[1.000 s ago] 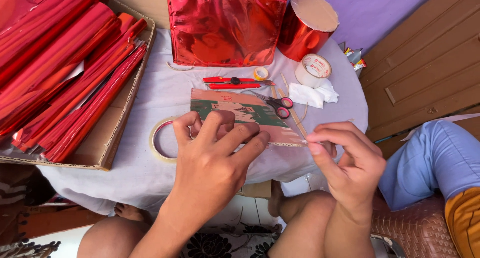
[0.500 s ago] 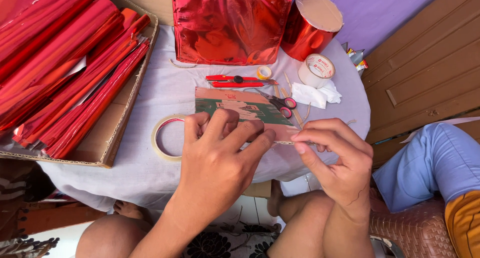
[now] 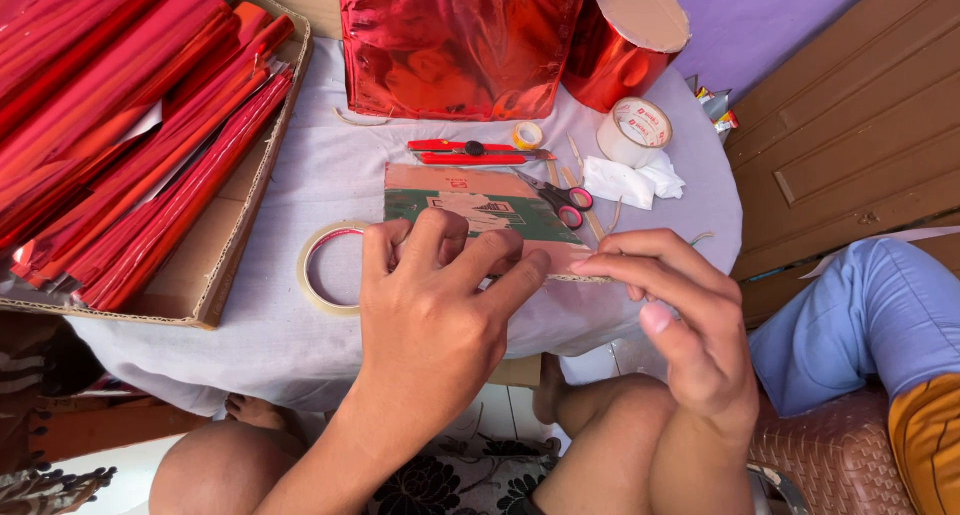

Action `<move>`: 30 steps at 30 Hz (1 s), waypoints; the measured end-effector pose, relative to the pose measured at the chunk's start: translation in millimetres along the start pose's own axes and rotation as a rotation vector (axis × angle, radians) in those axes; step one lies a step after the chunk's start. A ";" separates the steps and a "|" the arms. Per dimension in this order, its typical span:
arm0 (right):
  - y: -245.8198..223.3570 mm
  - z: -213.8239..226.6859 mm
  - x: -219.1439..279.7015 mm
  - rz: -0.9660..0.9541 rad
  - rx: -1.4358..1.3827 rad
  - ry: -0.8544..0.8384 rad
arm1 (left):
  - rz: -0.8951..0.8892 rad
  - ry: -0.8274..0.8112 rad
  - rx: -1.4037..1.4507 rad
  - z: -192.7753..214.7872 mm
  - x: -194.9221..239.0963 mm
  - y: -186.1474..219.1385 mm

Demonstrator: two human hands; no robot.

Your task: The person is assembling a gift bag by cutting tape and using it to attach red metallic foil to a cardboard template.

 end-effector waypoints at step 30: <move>26.7 -13.2 16.0 0.252 0.362 0.499 | -0.112 -0.335 0.200 -8.9 3.6 30.6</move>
Point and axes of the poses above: each hand's wrist, its own x-axis away from the middle knuckle, its own z-axis out of the back of the hand, y = z × x, the point moved 8 cm from there along -x, towards the middle knuckle, and after that the axes turned 11 degrees about -z, right-handed, at the moved point
